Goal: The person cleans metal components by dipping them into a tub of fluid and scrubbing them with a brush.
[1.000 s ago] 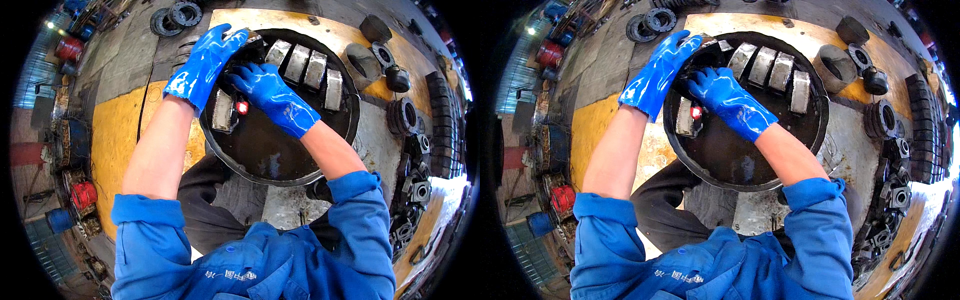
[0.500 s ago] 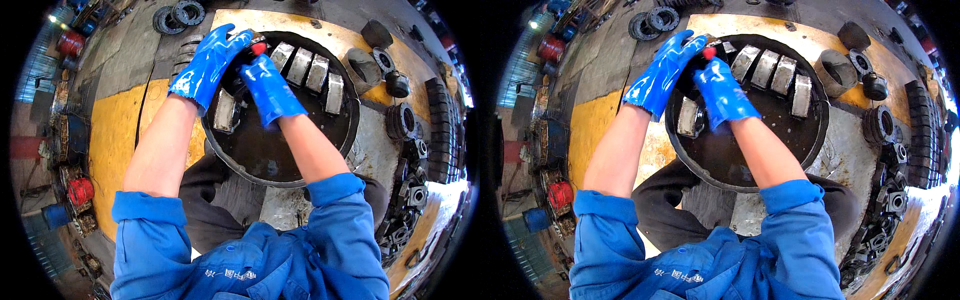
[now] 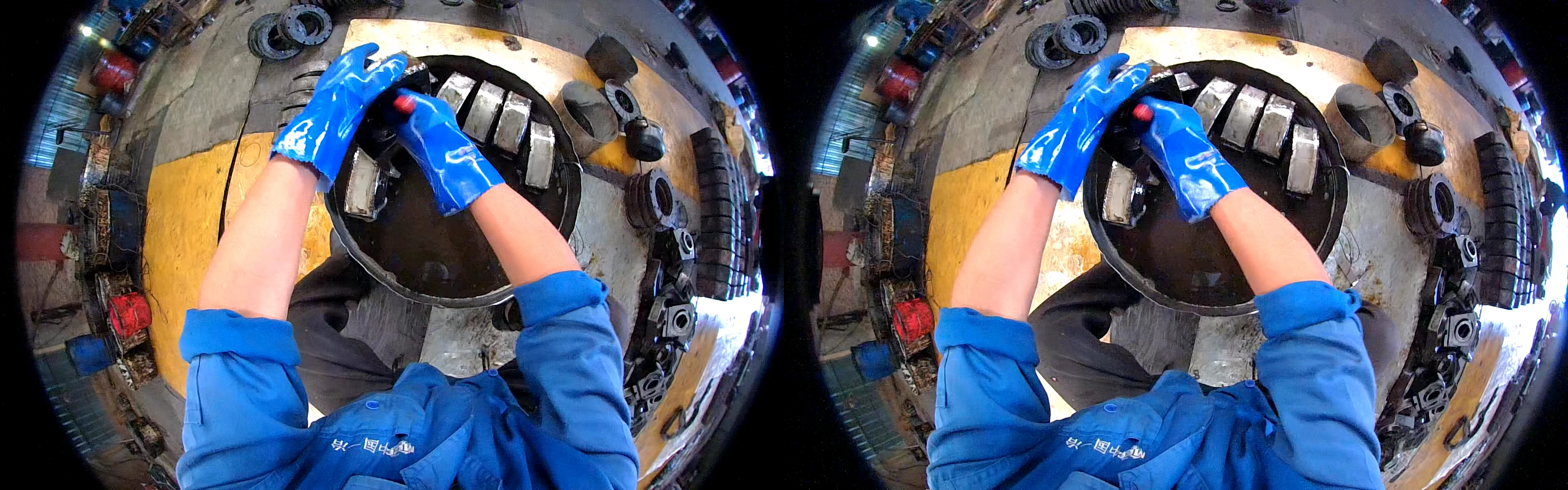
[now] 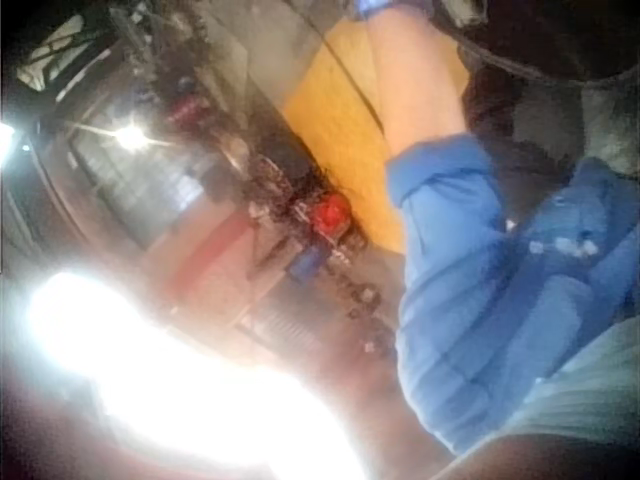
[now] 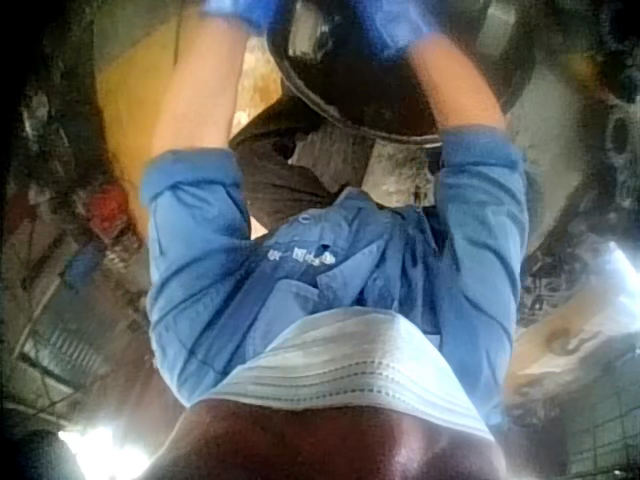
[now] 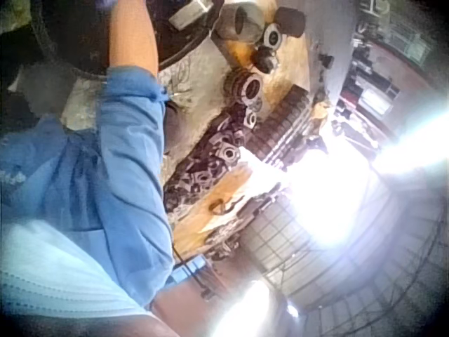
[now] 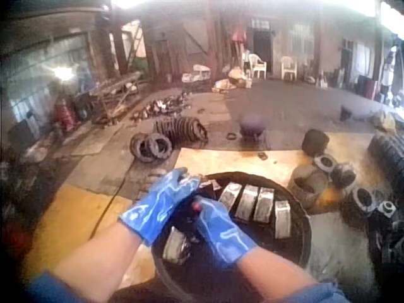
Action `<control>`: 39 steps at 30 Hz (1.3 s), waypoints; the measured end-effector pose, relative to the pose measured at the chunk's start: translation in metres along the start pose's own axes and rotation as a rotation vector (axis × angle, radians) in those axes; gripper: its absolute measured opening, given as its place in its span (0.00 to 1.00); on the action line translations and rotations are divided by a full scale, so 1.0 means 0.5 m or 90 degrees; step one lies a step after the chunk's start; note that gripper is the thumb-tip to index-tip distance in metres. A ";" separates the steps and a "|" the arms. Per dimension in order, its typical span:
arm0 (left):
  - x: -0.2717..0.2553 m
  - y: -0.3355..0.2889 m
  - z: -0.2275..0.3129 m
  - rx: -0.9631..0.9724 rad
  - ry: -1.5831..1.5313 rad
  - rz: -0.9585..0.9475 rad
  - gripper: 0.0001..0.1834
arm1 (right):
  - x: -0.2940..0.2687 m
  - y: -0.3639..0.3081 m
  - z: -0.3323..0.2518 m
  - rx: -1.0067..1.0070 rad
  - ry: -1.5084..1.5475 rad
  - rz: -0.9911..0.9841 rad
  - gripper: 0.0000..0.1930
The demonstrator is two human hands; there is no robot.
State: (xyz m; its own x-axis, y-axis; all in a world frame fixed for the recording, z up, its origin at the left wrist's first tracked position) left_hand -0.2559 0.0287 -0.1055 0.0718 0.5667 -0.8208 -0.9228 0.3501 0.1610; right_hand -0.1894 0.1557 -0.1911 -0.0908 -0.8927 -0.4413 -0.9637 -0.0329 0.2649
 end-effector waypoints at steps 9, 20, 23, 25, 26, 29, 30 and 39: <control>-0.016 -0.035 0.012 -0.006 -0.035 -0.015 0.52 | -0.031 -0.042 -0.069 0.041 0.071 0.075 0.18; -0.017 -0.049 0.015 -0.030 -0.050 -0.022 0.52 | -0.051 -0.042 -0.088 0.042 0.031 -0.136 0.16; -0.010 -0.028 -0.007 -0.033 -0.028 -0.026 0.51 | -0.084 -0.068 -0.151 0.024 -0.195 -0.153 0.17; 0.002 -0.019 -0.011 -0.031 -0.042 -0.039 0.51 | -0.122 -0.071 -0.164 -0.146 -0.155 -0.025 0.18; 0.008 -0.021 -0.015 -0.035 -0.048 -0.047 0.52 | -0.135 -0.082 -0.181 -0.229 -0.131 0.036 0.19; 0.011 -0.021 -0.024 -0.019 -0.033 -0.028 0.50 | -0.121 -0.107 -0.139 -0.125 -0.077 0.084 0.17; 0.009 -0.016 -0.016 -0.016 -0.024 -0.024 0.50 | -0.114 -0.117 -0.114 -0.094 -0.063 0.107 0.17; -0.003 -0.028 -0.015 -0.018 -0.020 -0.019 0.48 | -0.027 -0.110 -0.055 0.142 0.428 0.029 0.13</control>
State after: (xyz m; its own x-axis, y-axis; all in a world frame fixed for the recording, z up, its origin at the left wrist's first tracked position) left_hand -0.2458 0.0174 -0.1104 0.1108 0.5796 -0.8074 -0.9302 0.3465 0.1210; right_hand -0.1285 0.1572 -0.1762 -0.0265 -0.9774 0.2099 -0.9976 0.0392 0.0565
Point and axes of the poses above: each hand's wrist, its own y-axis towards the middle knuckle, its own x-axis out of the palm, z = x × y, the point moved 8 cm from there along y, towards the middle knuckle, and after that the axes turned 12 degrees about y, right-handed, at the moved point
